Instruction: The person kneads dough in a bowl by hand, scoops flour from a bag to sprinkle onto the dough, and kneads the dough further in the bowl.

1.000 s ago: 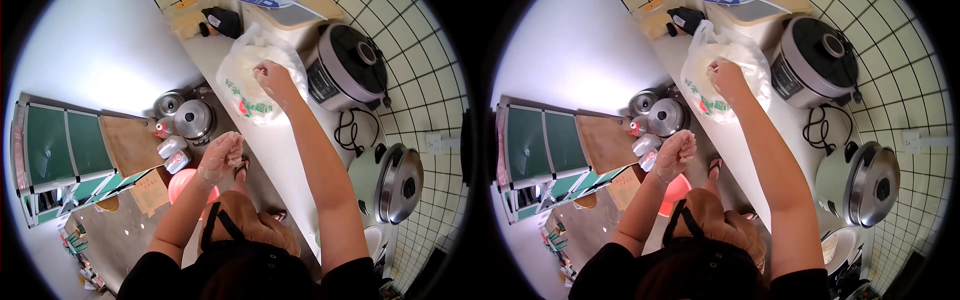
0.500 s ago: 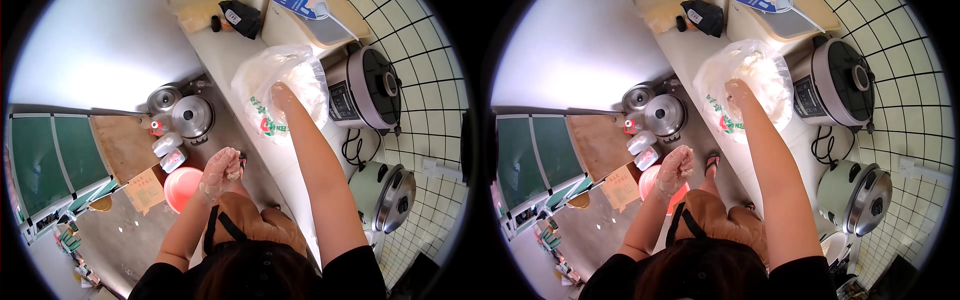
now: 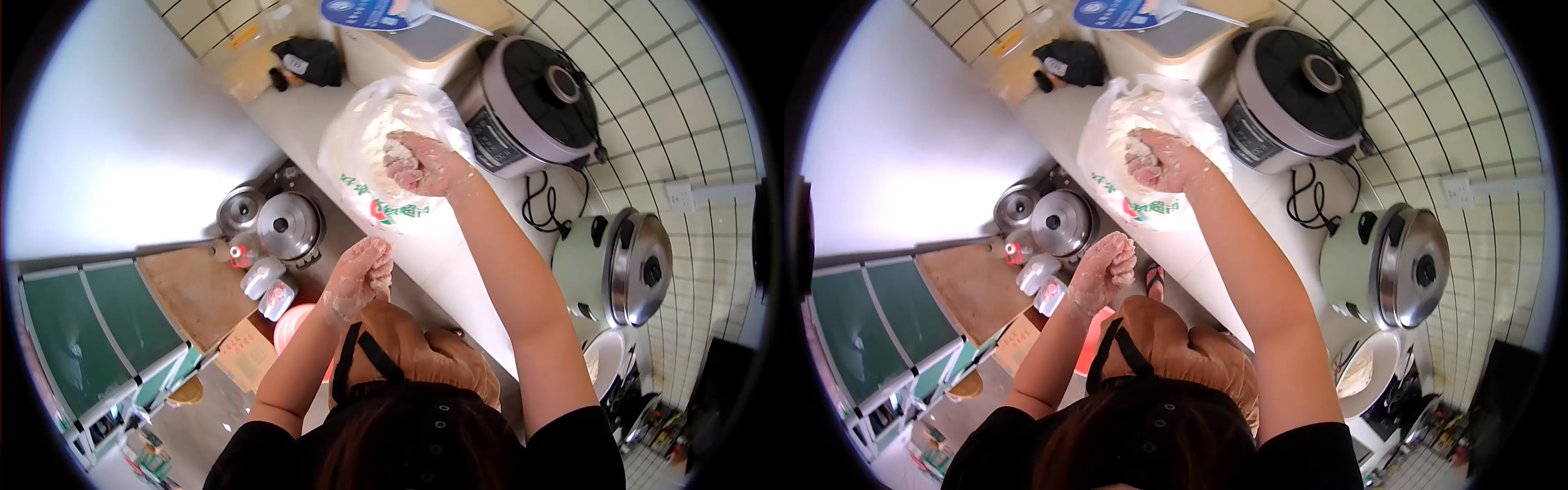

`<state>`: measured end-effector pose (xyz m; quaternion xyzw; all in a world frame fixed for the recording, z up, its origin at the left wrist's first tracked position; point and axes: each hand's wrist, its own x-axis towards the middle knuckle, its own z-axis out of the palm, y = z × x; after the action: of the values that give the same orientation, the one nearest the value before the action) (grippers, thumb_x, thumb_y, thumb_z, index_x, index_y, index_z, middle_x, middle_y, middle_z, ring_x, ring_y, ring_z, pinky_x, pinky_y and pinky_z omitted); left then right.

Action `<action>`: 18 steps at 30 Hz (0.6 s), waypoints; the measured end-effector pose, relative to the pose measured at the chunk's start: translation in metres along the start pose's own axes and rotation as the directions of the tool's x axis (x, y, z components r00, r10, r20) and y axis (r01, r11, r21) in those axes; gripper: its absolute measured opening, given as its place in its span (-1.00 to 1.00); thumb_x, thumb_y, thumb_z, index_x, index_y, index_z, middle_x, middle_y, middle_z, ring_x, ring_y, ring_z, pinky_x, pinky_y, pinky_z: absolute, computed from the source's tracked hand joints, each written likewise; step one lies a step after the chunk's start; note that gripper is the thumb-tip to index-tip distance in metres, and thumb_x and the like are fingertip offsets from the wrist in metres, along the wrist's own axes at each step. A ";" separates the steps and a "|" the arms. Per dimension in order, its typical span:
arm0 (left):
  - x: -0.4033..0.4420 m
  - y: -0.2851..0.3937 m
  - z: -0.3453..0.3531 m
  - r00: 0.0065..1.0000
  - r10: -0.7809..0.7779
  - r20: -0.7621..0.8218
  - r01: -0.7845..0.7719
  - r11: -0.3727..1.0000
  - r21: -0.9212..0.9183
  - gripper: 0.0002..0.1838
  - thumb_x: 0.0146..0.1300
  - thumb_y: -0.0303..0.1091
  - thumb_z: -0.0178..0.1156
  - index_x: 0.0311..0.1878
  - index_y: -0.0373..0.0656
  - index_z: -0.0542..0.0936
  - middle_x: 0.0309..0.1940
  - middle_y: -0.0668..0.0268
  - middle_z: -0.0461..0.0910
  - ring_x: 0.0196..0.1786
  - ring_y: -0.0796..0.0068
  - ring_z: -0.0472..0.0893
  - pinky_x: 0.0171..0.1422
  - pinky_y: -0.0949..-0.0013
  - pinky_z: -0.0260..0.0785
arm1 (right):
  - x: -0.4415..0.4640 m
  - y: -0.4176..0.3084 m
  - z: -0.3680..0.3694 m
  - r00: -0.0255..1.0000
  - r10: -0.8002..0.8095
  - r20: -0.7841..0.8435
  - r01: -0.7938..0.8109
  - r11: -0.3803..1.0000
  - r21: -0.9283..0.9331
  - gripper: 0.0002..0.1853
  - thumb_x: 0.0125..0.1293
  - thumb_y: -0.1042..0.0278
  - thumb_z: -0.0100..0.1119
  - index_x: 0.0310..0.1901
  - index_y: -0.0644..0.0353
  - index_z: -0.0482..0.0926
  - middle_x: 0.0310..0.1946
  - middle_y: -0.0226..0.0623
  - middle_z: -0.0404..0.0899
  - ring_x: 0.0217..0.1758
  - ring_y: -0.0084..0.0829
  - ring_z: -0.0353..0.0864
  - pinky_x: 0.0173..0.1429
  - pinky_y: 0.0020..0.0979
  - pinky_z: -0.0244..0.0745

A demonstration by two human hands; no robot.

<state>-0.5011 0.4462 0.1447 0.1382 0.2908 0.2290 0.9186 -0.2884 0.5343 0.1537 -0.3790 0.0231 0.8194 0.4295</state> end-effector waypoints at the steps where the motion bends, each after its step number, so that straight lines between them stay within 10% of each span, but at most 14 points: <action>1: 0.003 -0.004 0.006 0.999 -0.045 -0.010 0.046 0.998 0.034 -0.79 0.37 -0.28 0.05 -0.39 -0.11 0.38 -0.54 0.53 0.22 -0.53 0.75 0.18 -0.49 0.65 0.05 | -0.012 0.003 0.004 1.000 -0.026 0.002 0.026 0.999 -0.022 -0.86 0.36 0.27 0.06 -0.27 0.09 0.36 -0.48 -0.41 0.32 -0.57 -0.65 0.20 -0.68 -0.68 0.06; 8: 0.042 -0.070 0.008 0.937 -0.300 0.177 0.287 0.953 0.096 -0.88 0.34 -0.32 0.06 -0.33 -0.07 0.41 -0.57 0.55 0.22 -0.53 0.75 0.22 -0.49 0.66 0.09 | -0.072 0.050 -0.029 0.967 -0.215 0.138 0.235 0.960 -0.153 -0.65 0.36 0.06 0.07 0.06 0.07 0.50 -0.16 -0.23 0.55 -0.18 -0.27 0.61 -0.31 -0.38 0.44; 10: 0.051 -0.094 0.017 0.960 -0.279 0.025 0.274 0.953 0.128 -0.89 0.33 -0.33 0.08 -0.31 -0.10 0.42 -0.55 0.54 0.26 -0.54 0.74 0.23 -0.48 0.67 0.12 | -0.121 0.064 -0.026 0.938 -0.331 0.100 0.335 0.942 -0.025 -0.78 0.31 0.16 0.15 -0.22 0.13 0.49 -0.45 -0.33 0.49 -0.51 -0.50 0.43 -0.56 -0.55 0.27; 18: 0.056 -0.169 0.079 0.855 -0.518 0.017 0.466 0.783 0.412 -0.80 0.41 -0.26 -0.02 -0.35 -0.09 0.38 -0.55 0.54 0.20 -0.54 0.75 0.19 -0.52 0.70 0.09 | -0.299 0.155 -0.167 0.821 -0.551 -0.149 0.568 0.761 0.315 -0.78 0.43 0.15 -0.03 -0.08 0.10 0.41 -0.41 -0.33 0.44 -0.52 -0.60 0.35 -0.63 -0.65 0.18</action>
<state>-0.3561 0.3201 0.1156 0.2534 0.2966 -0.0913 0.9163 -0.1976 0.1709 0.1818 -0.3062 0.0624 0.6275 0.7132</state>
